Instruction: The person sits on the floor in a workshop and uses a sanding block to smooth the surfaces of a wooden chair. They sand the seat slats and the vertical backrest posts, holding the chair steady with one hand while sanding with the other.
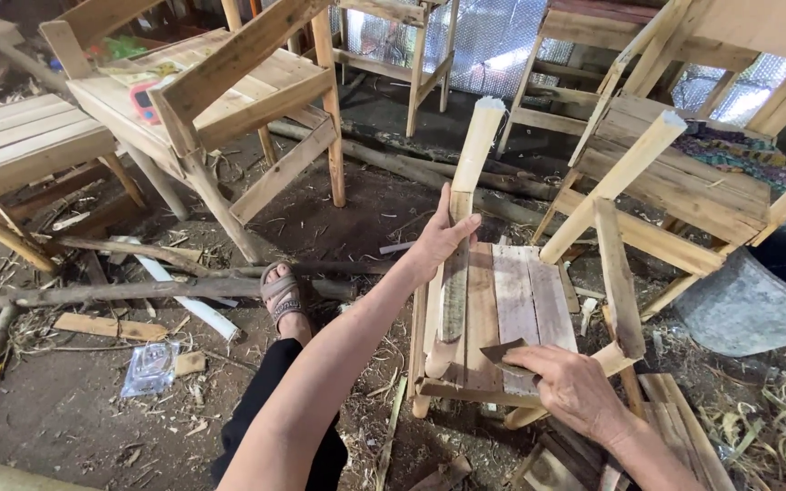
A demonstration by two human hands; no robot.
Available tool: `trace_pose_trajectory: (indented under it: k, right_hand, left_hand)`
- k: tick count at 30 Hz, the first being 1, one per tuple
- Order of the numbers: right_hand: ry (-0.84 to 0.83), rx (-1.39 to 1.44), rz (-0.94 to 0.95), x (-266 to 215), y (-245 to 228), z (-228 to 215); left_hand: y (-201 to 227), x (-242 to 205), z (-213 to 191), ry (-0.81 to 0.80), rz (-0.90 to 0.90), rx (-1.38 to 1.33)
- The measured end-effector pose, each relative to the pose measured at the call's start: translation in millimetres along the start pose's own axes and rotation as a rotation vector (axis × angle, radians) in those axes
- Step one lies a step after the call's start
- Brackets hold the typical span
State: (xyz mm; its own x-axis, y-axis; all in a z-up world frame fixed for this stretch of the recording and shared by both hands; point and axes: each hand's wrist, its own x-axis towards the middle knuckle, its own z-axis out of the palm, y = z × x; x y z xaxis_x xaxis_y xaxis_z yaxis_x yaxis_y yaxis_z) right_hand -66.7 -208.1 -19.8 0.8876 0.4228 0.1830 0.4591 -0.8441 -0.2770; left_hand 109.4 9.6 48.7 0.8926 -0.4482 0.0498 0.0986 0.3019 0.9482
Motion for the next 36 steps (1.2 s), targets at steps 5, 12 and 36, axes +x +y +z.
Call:
trace_pose_trajectory:
  k: [5, 12, 36]
  right_hand:
    - [-0.003, 0.001, 0.014, 2, -3, -1]
    - [0.042, 0.083, 0.044, 1, -34, -35]
    - [-0.063, 0.060, 0.004, -84, -25, -76]
  left_hand:
    - [-11, 8, -3, 0.001, 0.046, 0.066]
    - [5, -2, 8, 0.099, -0.045, 0.189]
    - [-45, 138, 172, 0.004, -0.043, 0.327]
